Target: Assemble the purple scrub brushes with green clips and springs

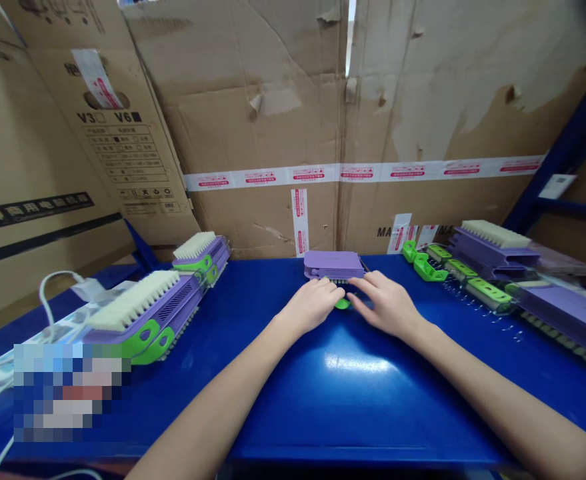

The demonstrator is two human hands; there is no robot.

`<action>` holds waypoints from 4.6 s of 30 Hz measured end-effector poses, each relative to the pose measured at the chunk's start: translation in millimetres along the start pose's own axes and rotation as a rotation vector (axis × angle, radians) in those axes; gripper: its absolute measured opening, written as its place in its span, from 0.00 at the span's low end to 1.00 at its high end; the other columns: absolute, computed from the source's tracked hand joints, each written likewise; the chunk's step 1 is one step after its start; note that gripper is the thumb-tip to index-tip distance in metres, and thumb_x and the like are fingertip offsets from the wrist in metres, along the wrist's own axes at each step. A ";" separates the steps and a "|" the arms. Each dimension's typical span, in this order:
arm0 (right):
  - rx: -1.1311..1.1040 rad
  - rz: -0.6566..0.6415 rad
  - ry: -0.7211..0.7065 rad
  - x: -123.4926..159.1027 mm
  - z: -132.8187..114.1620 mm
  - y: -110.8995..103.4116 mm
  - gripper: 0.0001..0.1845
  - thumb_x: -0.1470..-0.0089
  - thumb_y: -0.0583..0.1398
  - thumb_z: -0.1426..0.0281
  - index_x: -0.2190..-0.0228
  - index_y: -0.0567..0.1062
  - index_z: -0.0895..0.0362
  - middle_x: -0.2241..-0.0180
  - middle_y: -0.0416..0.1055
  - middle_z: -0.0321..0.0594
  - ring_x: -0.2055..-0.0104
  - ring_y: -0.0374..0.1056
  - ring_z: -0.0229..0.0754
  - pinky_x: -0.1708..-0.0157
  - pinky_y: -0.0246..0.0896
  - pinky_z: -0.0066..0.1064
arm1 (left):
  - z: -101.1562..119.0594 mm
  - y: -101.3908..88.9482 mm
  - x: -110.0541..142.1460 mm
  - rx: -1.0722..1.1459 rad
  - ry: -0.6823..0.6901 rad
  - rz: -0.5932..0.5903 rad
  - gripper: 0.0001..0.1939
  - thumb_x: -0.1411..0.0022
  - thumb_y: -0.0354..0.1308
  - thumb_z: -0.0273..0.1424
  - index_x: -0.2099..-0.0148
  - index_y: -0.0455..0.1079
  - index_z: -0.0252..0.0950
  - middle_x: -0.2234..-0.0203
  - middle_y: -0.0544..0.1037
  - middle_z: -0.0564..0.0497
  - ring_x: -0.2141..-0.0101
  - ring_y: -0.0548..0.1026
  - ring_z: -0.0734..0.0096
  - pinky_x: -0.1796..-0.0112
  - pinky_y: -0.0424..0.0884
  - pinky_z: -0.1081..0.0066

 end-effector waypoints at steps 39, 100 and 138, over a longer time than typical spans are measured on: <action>0.740 -0.329 0.359 101.9 119.3 -43.8 0.15 0.43 0.52 0.64 0.74 0.74 0.59 0.68 0.69 0.52 0.61 0.63 0.52 0.71 0.47 0.36 | -37.5 1.5 9.6 -0.128 -0.356 0.184 0.27 0.38 0.51 0.42 0.41 0.58 0.33 0.46 0.67 0.38 0.45 0.62 0.52 0.45 0.54 0.47; 0.173 -0.429 0.382 -2.5 43.3 38.3 0.18 0.42 0.48 0.70 0.53 0.70 0.58 0.60 0.70 0.46 0.59 0.68 0.46 0.68 0.58 0.31 | -50.8 -11.8 15.6 -0.226 -0.530 0.251 0.21 0.38 0.49 0.40 0.47 0.64 0.33 0.60 0.69 0.39 0.58 0.66 0.52 0.60 0.64 0.56; 0.174 -0.431 0.400 -1.1 45.1 40.6 0.18 0.42 0.49 0.68 0.52 0.69 0.56 0.60 0.70 0.44 0.58 0.67 0.45 0.68 0.55 0.30 | -81.2 -5.3 29.3 0.157 -0.845 0.217 0.28 0.45 0.56 0.48 0.49 0.66 0.34 0.57 0.74 0.40 0.55 0.73 0.53 0.56 0.64 0.62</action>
Point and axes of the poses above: each hand's wrist, its own x-axis away from the middle knuckle, its own y-axis out of the palm, z = x × y, the point moved 6 cm from there along -x, towards the middle knuckle
